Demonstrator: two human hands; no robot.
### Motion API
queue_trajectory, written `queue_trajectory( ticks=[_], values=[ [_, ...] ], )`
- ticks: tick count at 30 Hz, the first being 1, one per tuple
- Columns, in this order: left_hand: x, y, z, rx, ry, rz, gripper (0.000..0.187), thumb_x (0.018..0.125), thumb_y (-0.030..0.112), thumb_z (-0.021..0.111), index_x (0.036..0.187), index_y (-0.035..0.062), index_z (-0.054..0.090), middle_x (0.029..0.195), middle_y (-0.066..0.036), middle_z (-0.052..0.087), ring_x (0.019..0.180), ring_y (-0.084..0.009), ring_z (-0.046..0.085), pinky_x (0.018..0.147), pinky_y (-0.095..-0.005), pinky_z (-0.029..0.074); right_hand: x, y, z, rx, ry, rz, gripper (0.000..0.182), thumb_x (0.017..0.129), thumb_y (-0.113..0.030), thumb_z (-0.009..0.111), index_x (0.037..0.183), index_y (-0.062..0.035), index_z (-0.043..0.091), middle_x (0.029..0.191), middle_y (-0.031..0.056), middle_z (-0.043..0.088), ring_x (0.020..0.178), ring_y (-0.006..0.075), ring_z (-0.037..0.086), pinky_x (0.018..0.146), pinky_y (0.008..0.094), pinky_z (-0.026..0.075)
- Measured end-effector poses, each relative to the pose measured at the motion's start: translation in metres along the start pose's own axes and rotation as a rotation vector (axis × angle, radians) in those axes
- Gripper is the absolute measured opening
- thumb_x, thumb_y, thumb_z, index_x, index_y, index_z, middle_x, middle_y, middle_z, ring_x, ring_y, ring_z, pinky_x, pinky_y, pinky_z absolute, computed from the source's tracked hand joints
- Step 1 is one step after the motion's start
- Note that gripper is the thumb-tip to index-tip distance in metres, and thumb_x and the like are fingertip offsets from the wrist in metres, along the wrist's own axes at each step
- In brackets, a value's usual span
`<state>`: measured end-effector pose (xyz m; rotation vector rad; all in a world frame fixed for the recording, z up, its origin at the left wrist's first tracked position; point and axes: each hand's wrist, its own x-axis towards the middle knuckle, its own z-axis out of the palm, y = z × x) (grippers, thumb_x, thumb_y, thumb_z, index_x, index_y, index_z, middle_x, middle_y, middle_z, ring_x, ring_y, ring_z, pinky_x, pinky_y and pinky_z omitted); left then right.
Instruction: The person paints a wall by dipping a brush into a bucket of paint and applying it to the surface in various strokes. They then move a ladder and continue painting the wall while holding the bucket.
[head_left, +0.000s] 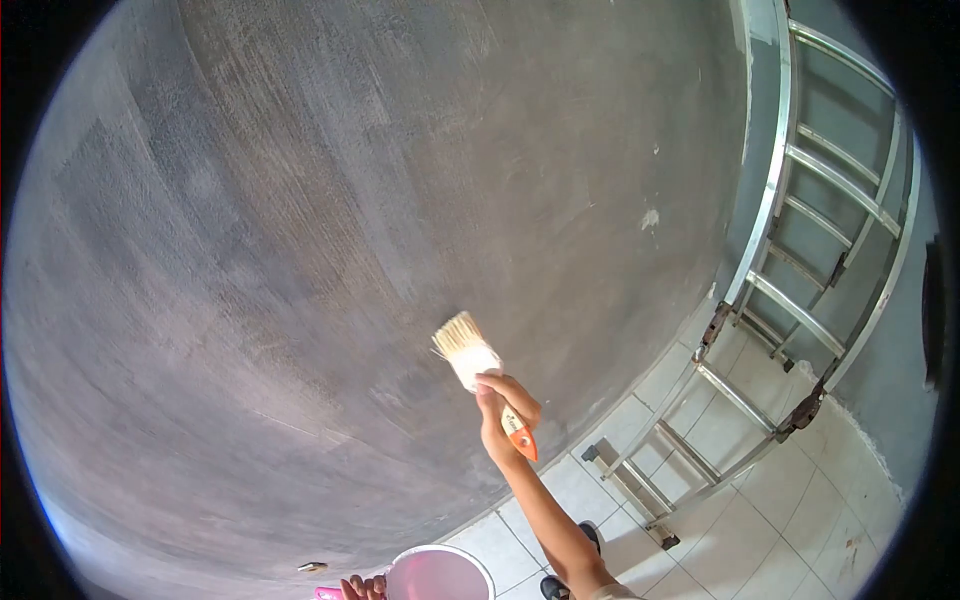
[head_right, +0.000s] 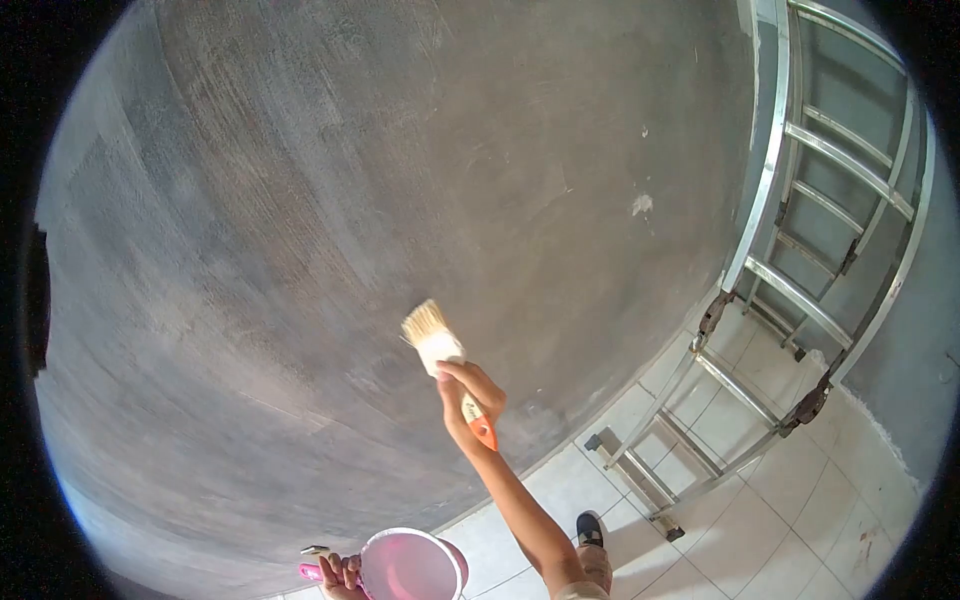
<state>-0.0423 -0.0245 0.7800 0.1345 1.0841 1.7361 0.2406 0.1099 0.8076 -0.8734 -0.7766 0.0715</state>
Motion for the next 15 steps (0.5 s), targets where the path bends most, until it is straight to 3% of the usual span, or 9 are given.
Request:
queue_trajectory(
  ticks=[1,4,5,8,11,15],
  values=[
    [-0.007,-0.001,0.009,0.046,0.106,0.034,0.030,0.089,0.031,0.053,0.068,0.0100,0.054,0.045,-0.001,0.043,0.043,-0.0111,0.040,0.043,-0.0229,0.036,-0.003,0.005,0.002,-0.005,-0.012,-0.001,0.006,0.081,-0.002,0.062,0.086,0.0003,0.064,0.078,0.0092,0.064,0.073,0.0150,0.060,0.063,0.0256,0.047],
    [0.016,-0.005,-0.029,-0.053,-0.286,-0.086,0.035,0.090,0.032,0.050,0.061,0.0118,0.050,0.042,0.001,0.035,0.039,-0.0095,0.033,0.037,-0.0215,0.026,-0.035,0.045,-0.002,-0.037,-0.010,0.003,0.006,0.080,0.000,0.062,0.086,0.0008,0.064,0.078,0.0092,0.064,0.072,0.0155,0.061,0.063,0.0257,0.046],
    [0.013,-0.007,-0.022,-0.028,-0.188,-0.049,0.039,0.091,0.033,0.048,0.056,0.0144,0.044,0.040,0.003,0.030,0.037,-0.0093,0.029,0.033,-0.0215,0.021,-0.057,0.067,-0.013,-0.064,0.013,0.003,0.006,0.080,0.001,0.061,0.086,0.0009,0.064,0.079,0.0094,0.064,0.073,0.0159,0.061,0.064,0.0257,0.047],
    [0.017,-0.010,-0.030,-0.141,-0.257,-0.168,0.042,0.091,0.033,0.047,0.054,0.0160,0.038,0.039,0.004,0.026,0.036,-0.0093,0.027,0.033,-0.0225,0.022,-0.129,0.129,-0.059,-0.155,0.053,0.115,0.008,0.079,0.003,0.060,0.086,0.0012,0.064,0.082,0.0100,0.066,0.074,0.0173,0.062,0.069,0.0263,0.048],
    [0.010,-0.013,-0.023,-0.065,-0.205,-0.063,0.045,0.091,0.032,0.048,0.051,0.0171,0.034,0.039,0.004,0.024,0.035,-0.0101,0.025,0.034,-0.0227,0.022,-0.183,0.171,-0.101,-0.288,0.117,0.390,0.010,0.079,0.004,0.059,0.087,0.0013,0.065,0.083,0.0101,0.066,0.077,0.0165,0.062,0.071,0.0271,0.049],
    [0.027,-0.018,-0.051,-0.163,-0.331,-0.115,0.040,0.090,0.030,0.049,0.054,0.0151,0.038,0.042,0.003,0.031,0.035,-0.0108,0.027,0.034,-0.0243,0.027,-0.185,0.194,-0.098,-0.203,0.084,0.364,0.011,0.076,0.005,0.061,0.086,0.0030,0.064,0.082,0.0101,0.066,0.077,0.0162,0.062,0.070,0.0269,0.049]
  ],
)
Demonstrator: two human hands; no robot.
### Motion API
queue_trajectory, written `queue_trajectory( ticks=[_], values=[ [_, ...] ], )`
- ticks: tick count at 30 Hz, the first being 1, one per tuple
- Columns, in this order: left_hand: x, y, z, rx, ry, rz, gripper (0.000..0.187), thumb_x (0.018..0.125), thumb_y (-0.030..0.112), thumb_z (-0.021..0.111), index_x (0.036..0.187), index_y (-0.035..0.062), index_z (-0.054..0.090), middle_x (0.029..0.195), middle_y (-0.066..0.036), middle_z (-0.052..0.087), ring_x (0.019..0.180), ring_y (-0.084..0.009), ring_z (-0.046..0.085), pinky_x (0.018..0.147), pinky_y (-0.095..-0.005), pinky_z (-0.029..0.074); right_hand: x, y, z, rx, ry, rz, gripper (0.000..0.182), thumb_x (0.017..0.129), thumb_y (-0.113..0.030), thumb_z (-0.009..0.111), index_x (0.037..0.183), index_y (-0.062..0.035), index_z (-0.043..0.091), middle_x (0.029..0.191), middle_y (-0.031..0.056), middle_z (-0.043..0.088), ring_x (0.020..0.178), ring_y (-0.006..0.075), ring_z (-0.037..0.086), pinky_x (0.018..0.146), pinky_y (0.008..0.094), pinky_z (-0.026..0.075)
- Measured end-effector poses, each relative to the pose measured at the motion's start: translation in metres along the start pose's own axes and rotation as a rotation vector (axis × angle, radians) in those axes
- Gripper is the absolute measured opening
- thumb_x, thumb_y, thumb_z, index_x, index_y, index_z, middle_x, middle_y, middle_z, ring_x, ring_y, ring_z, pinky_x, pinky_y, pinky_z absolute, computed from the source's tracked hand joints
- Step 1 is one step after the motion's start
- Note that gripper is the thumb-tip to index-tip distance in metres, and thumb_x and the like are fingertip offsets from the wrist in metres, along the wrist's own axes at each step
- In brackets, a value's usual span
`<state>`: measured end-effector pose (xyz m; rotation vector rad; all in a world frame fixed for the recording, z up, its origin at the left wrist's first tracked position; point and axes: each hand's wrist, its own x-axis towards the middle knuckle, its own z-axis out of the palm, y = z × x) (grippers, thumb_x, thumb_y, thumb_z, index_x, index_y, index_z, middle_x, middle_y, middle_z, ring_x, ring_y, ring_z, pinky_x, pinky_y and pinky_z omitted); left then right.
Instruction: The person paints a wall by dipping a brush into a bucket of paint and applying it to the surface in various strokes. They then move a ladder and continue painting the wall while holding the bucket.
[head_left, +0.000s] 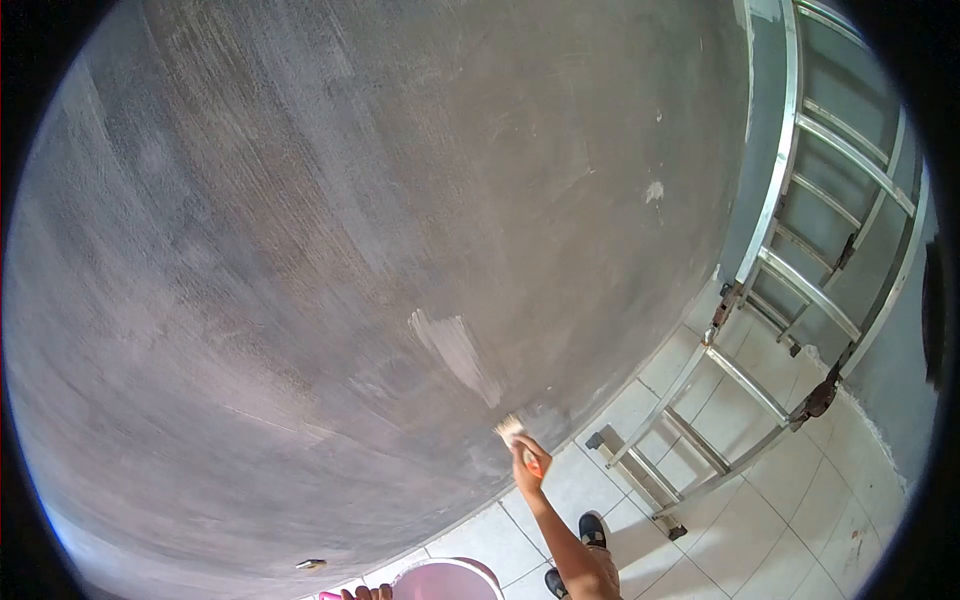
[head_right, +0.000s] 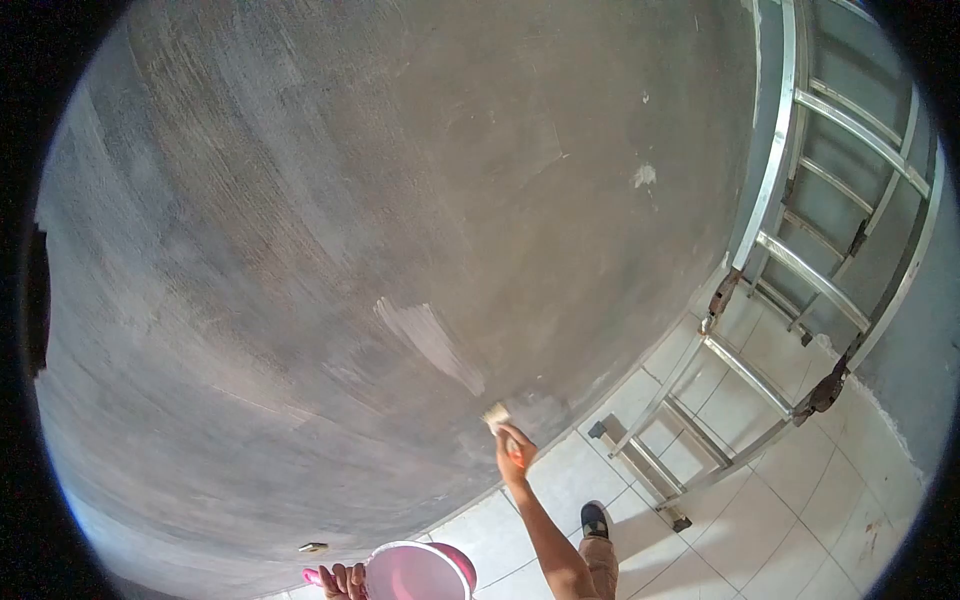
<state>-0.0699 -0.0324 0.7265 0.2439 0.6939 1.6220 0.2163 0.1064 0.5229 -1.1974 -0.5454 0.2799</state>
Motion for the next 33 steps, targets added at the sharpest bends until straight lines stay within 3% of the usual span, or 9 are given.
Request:
queue_trajectory(
  ticks=[6,8,13,17,18,22,24,27,33],
  values=[
    [-0.009,-0.006,0.045,0.150,0.539,0.166,0.020,0.089,0.025,0.053,0.072,0.0162,0.045,0.047,0.002,0.034,0.034,-0.0112,0.028,0.032,-0.0258,0.033,0.057,-0.151,0.044,0.168,-0.025,-0.204,0.008,0.081,0.000,0.061,0.087,0.0011,0.065,0.080,0.0102,0.064,0.073,0.0146,0.060,0.061,0.0245,0.047],
    [-0.016,-0.008,0.047,0.095,0.355,0.171,0.016,0.088,0.023,0.053,0.076,0.0197,0.043,0.047,0.002,0.034,0.033,-0.0106,0.027,0.031,-0.0248,0.031,0.058,-0.172,0.044,0.194,-0.025,-0.283,0.007,0.081,0.001,0.060,0.086,0.0003,0.064,0.080,0.0094,0.064,0.073,0.0152,0.059,0.066,0.0253,0.047],
    [-0.017,-0.014,0.038,-0.026,0.145,0.127,0.011,0.088,0.020,0.053,0.087,0.0255,0.043,0.051,0.002,0.038,0.034,-0.0091,0.030,0.031,-0.0252,0.037,0.024,-0.067,0.037,0.107,-0.023,-0.192,0.010,0.077,0.003,0.061,0.086,-0.0002,0.064,0.081,0.0109,0.065,0.075,0.0182,0.063,0.068,0.0272,0.048],
    [-0.009,-0.013,0.010,0.188,0.427,0.158,0.031,0.088,0.024,0.054,0.117,0.0278,0.044,0.065,-0.001,0.052,0.045,-0.0158,0.054,0.051,-0.0343,0.058,-0.017,0.028,-0.001,0.021,0.015,-0.012,0.011,0.078,0.003,0.058,0.087,0.0002,0.063,0.083,0.0104,0.066,0.079,0.0178,0.063,0.073,0.0276,0.048],
    [-0.006,-0.011,-0.014,0.117,0.169,0.128,0.034,0.087,0.025,0.055,0.119,0.0241,0.044,0.067,-0.001,0.055,0.048,-0.0182,0.058,0.053,-0.0351,0.058,-0.023,0.040,-0.009,0.001,0.024,0.034,0.011,0.079,0.003,0.058,0.087,0.0004,0.063,0.083,0.0102,0.066,0.079,0.0176,0.063,0.074,0.0277,0.048],
    [-0.013,-0.016,0.005,0.112,0.197,0.073,0.006,0.089,0.027,0.052,0.087,0.0214,0.050,0.055,0.001,0.045,0.038,-0.0137,0.043,0.039,-0.0283,0.044,-0.024,0.038,-0.017,0.061,-0.008,0.176,0.009,0.079,0.002,0.058,0.086,0.0005,0.063,0.081,0.0094,0.066,0.079,0.0154,0.062,0.072,0.0261,0.048],
    [-0.001,-0.016,-0.016,0.046,-0.134,0.025,0.023,0.090,0.027,0.050,0.069,0.0213,0.045,0.049,0.003,0.038,0.035,-0.0113,0.032,0.034,-0.0252,0.033,-0.010,0.004,-0.001,0.035,-0.021,0.090,0.009,0.080,0.003,0.058,0.086,0.0012,0.064,0.081,0.0089,0.066,0.075,0.0141,0.062,0.067,0.0250,0.050],
    [-0.019,-0.020,0.037,0.113,0.124,0.048,0.038,0.092,0.027,0.048,0.059,0.0207,0.030,0.045,0.004,0.028,0.035,-0.0100,0.020,0.034,-0.0238,0.021,0.027,-0.093,0.030,0.035,-0.020,-0.177,0.011,0.078,0.001,0.061,0.087,0.0001,0.065,0.080,0.0115,0.067,0.073,0.0186,0.064,0.068,0.0257,0.049],
    [-0.022,-0.017,0.047,0.126,0.353,0.091,0.022,0.091,0.025,0.048,0.071,0.0188,0.040,0.047,0.004,0.031,0.035,-0.0103,0.026,0.035,-0.0251,0.031,0.046,-0.133,0.045,0.143,-0.066,-0.280,0.012,0.077,0.003,0.061,0.087,-0.0019,0.065,0.079,0.0113,0.065,0.070,0.0195,0.064,0.064,0.0270,0.049]
  ],
)
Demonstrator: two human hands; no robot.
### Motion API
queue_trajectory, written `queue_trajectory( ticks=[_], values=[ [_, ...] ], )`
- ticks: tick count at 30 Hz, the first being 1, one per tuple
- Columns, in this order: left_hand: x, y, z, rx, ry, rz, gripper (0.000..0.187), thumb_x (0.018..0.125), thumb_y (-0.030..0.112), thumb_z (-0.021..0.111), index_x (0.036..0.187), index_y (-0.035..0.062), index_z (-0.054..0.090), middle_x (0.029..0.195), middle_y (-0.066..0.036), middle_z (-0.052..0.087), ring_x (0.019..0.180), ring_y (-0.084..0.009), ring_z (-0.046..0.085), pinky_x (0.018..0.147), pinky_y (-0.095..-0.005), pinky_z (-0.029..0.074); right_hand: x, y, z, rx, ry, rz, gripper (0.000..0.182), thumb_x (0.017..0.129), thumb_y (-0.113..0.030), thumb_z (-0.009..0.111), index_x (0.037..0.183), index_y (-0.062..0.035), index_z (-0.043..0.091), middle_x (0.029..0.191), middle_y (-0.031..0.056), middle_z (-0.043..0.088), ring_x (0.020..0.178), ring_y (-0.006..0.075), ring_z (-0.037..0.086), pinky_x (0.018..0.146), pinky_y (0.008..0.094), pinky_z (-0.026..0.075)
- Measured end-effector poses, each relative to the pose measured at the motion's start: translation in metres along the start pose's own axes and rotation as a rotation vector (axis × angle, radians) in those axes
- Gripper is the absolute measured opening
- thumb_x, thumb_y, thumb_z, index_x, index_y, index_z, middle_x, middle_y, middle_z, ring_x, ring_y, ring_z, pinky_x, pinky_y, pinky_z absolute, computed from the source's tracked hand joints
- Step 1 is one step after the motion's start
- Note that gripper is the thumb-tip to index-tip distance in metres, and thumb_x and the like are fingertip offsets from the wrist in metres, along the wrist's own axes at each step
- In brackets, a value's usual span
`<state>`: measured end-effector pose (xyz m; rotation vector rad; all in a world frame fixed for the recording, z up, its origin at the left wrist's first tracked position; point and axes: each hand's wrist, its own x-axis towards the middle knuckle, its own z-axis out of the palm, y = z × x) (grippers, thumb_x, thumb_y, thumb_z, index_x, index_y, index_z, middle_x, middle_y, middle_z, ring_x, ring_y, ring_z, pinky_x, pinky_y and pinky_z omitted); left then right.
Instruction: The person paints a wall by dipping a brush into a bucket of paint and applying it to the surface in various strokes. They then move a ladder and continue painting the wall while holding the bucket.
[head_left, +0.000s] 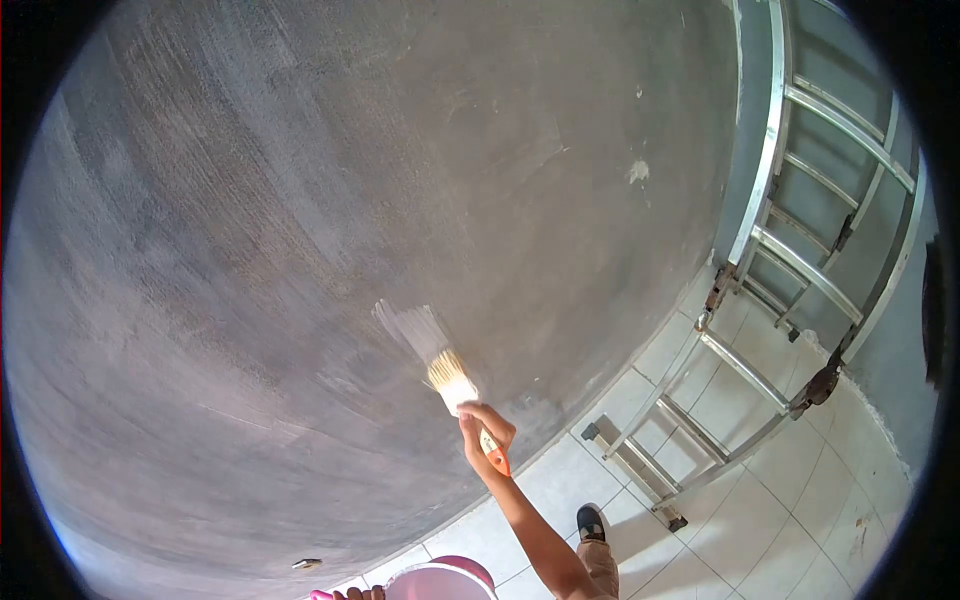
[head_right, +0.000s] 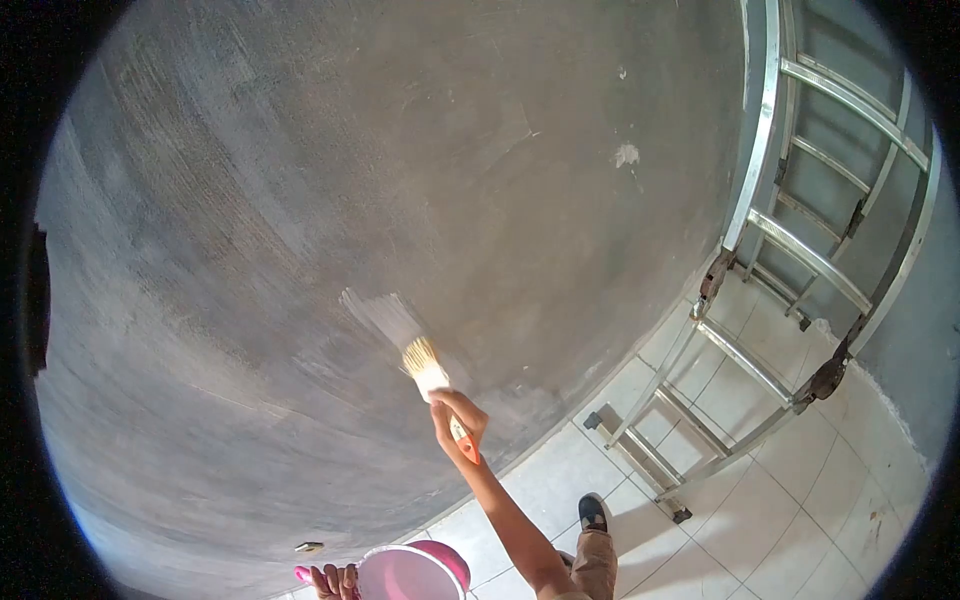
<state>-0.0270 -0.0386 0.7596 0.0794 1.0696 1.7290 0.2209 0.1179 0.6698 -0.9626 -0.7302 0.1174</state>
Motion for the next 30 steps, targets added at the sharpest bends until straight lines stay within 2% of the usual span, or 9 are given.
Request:
queue_trajectory(
  ticks=[2,5,8,10,14,21,24,27,30],
  values=[
    [-0.002,-0.003,0.007,0.037,0.161,0.041,0.020,0.091,0.025,0.048,0.073,0.0176,0.043,0.048,0.004,0.033,0.035,-0.0104,0.027,0.035,-0.0255,0.033,-0.033,0.042,-0.012,-0.029,-0.003,0.010,0.012,0.076,0.004,0.060,0.087,-0.0016,0.064,0.079,0.0112,0.065,0.072,0.0200,0.064,0.065,0.0277,0.050],
    [0.019,-0.002,-0.029,-0.014,-0.222,-0.003,0.017,0.091,0.026,0.049,0.076,0.0179,0.046,0.050,0.003,0.035,0.035,-0.0100,0.030,0.036,-0.0260,0.037,-0.078,0.093,-0.046,-0.140,0.010,0.076,0.013,0.076,0.004,0.060,0.087,-0.0013,0.064,0.079,0.0117,0.065,0.074,0.0210,0.064,0.066,0.0283,0.050],
    [0.005,-0.002,-0.004,0.043,0.155,0.028,0.015,0.090,0.027,0.049,0.078,0.0174,0.048,0.051,0.003,0.036,0.035,-0.0094,0.029,0.037,-0.0261,0.038,-0.128,0.144,-0.080,-0.263,0.121,0.331,0.011,0.076,0.005,0.059,0.085,0.0000,0.064,0.080,0.0113,0.066,0.076,0.0188,0.064,0.070,0.0278,0.049],
    [0.013,-0.003,-0.021,0.042,-0.128,0.039,0.015,0.090,0.027,0.049,0.078,0.0168,0.048,0.052,0.003,0.037,0.035,-0.0100,0.032,0.037,-0.0264,0.039,-0.124,0.146,-0.083,-0.202,0.133,0.330,0.010,0.076,0.004,0.058,0.084,0.0004,0.064,0.081,0.0108,0.066,0.076,0.0176,0.064,0.070,0.0275,0.049],
    [0.035,0.000,-0.052,0.011,-0.351,-0.016,0.011,0.090,0.026,0.049,0.084,0.0167,0.049,0.054,0.003,0.039,0.037,-0.0124,0.039,0.037,-0.0281,0.042,-0.064,0.102,-0.047,-0.152,0.094,0.280,0.009,0.078,0.003,0.058,0.084,0.0007,0.064,0.080,0.0108,0.066,0.076,0.0163,0.063,0.069,0.0267,0.048],
    [-0.004,0.008,0.010,0.021,0.134,0.010,0.019,0.091,0.029,0.047,0.099,0.0115,0.051,0.054,0.002,0.040,0.038,-0.0136,0.041,0.037,-0.0288,0.044,0.039,-0.040,0.003,0.122,0.005,0.070,0.007,0.079,0.000,0.060,0.085,-0.0013,0.064,0.078,0.0091,0.065,0.071,0.0136,0.061,0.064,0.0239,0.047],
    [0.018,0.010,-0.022,-0.067,-0.095,-0.050,0.021,0.091,0.026,0.047,0.105,0.0108,0.050,0.052,0.003,0.037,0.038,-0.0123,0.038,0.036,-0.0286,0.043,0.024,-0.009,-0.001,0.073,0.004,0.068,0.007,0.080,0.000,0.060,0.086,-0.0006,0.064,0.079,0.0095,0.065,0.073,0.0146,0.061,0.068,0.0251,0.047],
    [-0.004,0.007,0.006,-0.125,-0.154,0.017,0.017,0.091,0.026,0.047,0.096,0.0104,0.053,0.050,0.004,0.033,0.036,-0.0109,0.032,0.035,-0.0280,0.039,-0.024,0.060,-0.031,-0.001,0.058,0.114,0.008,0.079,0.001,0.059,0.086,-0.0003,0.064,0.080,0.0097,0.066,0.075,0.0155,0.062,0.070,0.0261,0.047],
    [0.035,0.008,-0.047,-0.102,-0.438,-0.106,0.020,0.091,0.028,0.049,0.102,0.0118,0.055,0.057,0.001,0.044,0.042,-0.0136,0.045,0.041,-0.0300,0.048,-0.070,0.107,-0.073,-0.083,0.095,0.266,0.010,0.078,0.001,0.059,0.086,0.0004,0.064,0.081,0.0104,0.066,0.077,0.0154,0.062,0.071,0.0271,0.048]
  ],
)
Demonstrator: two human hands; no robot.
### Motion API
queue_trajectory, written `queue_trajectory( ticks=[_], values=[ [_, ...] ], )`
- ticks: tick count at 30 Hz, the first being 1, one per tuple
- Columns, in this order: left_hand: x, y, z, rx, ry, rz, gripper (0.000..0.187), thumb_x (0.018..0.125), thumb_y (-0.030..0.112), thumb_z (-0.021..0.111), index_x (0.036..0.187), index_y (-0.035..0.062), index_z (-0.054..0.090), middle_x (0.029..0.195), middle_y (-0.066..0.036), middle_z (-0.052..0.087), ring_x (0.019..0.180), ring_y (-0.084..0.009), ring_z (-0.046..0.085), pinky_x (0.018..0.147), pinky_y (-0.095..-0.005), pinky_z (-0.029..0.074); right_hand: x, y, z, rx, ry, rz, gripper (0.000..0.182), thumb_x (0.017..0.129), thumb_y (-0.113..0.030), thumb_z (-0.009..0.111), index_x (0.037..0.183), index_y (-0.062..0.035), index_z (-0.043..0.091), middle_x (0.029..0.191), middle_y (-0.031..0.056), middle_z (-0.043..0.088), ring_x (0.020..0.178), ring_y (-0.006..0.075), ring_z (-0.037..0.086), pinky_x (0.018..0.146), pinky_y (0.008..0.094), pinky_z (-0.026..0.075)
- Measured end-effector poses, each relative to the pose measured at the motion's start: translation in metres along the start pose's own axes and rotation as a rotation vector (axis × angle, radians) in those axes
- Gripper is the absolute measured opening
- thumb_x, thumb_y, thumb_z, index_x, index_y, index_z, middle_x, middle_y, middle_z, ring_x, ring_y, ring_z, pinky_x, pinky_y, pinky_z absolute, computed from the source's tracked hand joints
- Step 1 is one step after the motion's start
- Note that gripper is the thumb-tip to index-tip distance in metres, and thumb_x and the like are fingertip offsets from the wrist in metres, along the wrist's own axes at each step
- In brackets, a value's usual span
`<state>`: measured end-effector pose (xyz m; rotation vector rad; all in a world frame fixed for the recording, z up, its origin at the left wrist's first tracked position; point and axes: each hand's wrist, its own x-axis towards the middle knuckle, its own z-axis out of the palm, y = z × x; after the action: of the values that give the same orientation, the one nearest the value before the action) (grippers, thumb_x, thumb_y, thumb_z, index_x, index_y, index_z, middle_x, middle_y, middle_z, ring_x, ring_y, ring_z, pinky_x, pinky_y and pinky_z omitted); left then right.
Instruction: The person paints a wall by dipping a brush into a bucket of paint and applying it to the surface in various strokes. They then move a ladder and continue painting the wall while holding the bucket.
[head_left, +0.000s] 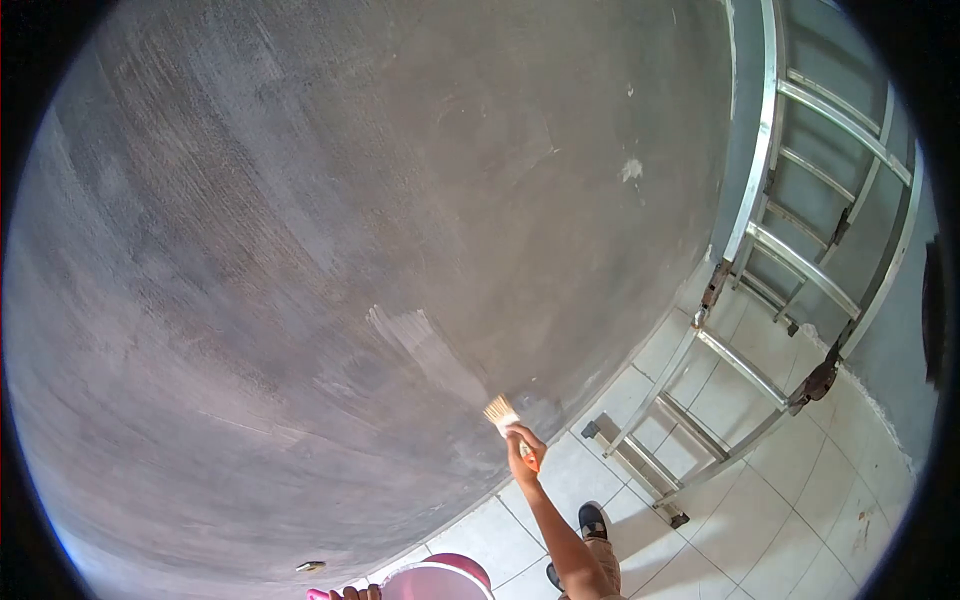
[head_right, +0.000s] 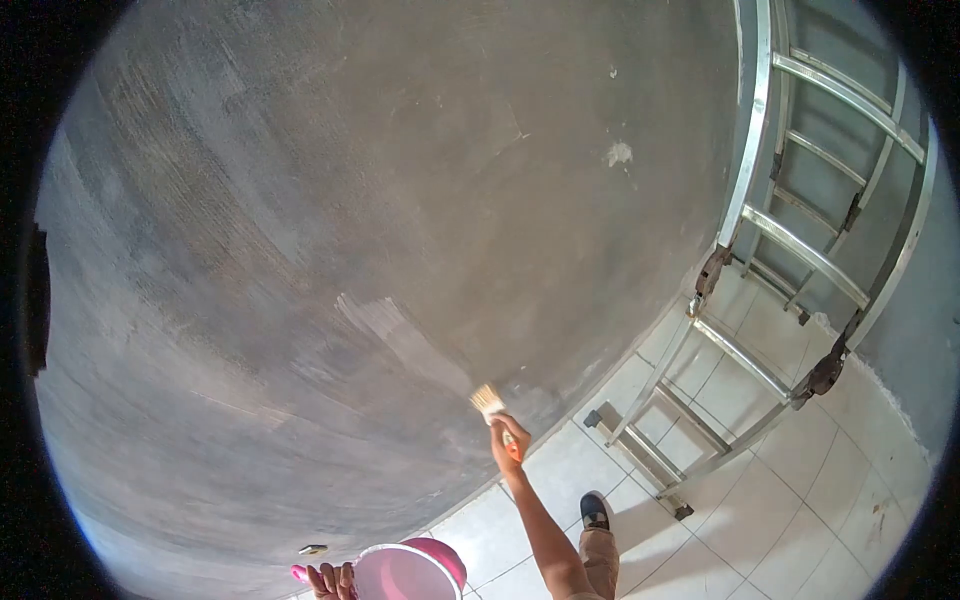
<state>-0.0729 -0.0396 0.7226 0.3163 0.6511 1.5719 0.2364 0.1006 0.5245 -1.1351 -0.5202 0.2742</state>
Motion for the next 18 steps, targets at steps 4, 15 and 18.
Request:
queue_trajectory(
  ticks=[4,15,18],
  values=[
    [0.004,-0.001,-0.011,0.147,0.289,0.085,0.032,0.089,0.030,0.051,0.116,0.0134,0.051,0.077,-0.004,0.053,0.061,-0.0237,0.057,0.058,-0.0385,0.054,-0.002,0.026,-0.010,-0.020,0.051,0.144,0.009,0.078,0.001,0.059,0.085,-0.0007,0.064,0.079,0.0106,0.066,0.075,0.0180,0.063,0.069,0.0279,0.049],
    [-0.029,0.025,0.080,-0.019,0.028,0.111,0.035,0.092,0.028,0.048,0.060,0.0138,0.040,0.046,0.004,0.029,0.035,-0.0099,0.021,0.038,-0.0238,0.028,0.089,-0.306,0.117,0.289,-0.181,-0.196,0.007,0.081,-0.003,0.061,0.085,0.0025,0.062,0.078,0.0086,0.065,0.076,0.0153,0.062,0.066,0.0259,0.051],
    [-0.039,0.030,0.100,0.012,0.169,0.159,0.033,0.092,0.029,0.047,0.063,0.0132,0.043,0.047,0.004,0.031,0.034,-0.0099,0.023,0.038,-0.0244,0.031,0.075,-0.244,0.115,0.105,-0.126,-0.407,0.006,0.081,-0.002,0.061,0.084,0.0024,0.062,0.080,0.0093,0.065,0.075,0.0157,0.062,0.067,0.0267,0.049]
  ],
)
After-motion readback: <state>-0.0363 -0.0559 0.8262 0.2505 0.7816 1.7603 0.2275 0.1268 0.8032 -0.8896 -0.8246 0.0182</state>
